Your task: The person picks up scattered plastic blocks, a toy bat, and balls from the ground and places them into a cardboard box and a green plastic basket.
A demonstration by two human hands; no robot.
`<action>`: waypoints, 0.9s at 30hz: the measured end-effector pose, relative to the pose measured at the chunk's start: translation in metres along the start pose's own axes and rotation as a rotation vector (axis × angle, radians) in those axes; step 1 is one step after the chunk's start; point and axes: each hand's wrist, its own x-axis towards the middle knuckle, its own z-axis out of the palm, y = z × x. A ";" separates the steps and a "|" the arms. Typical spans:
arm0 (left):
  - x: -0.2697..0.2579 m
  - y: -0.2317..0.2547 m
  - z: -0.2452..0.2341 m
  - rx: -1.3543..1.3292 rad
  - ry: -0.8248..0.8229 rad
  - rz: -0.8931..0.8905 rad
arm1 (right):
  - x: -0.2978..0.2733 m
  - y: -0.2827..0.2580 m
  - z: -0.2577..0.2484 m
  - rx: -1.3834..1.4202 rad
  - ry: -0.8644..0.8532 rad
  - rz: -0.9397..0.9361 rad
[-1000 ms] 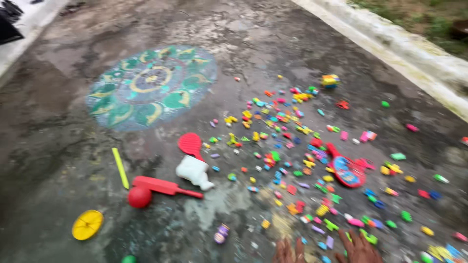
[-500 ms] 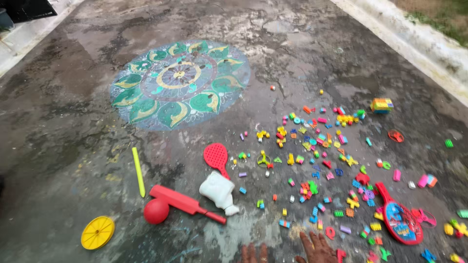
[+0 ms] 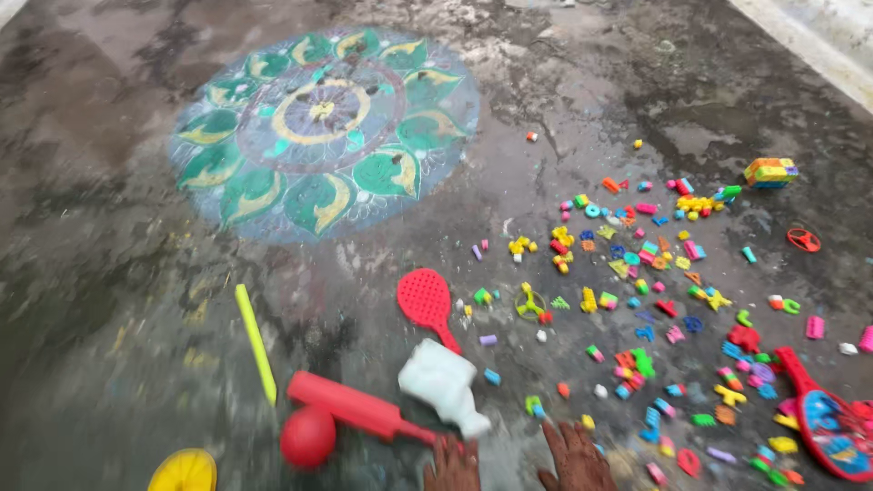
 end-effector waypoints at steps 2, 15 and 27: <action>0.045 -0.025 0.004 0.057 0.659 0.229 | 0.038 -0.019 0.008 0.063 0.042 0.008; 0.114 -0.180 0.146 -0.091 -0.459 0.048 | 0.221 -0.077 0.273 0.118 0.171 -0.011; 0.212 -0.148 0.118 -0.897 0.134 -0.501 | 0.263 -0.153 0.213 0.263 0.100 0.245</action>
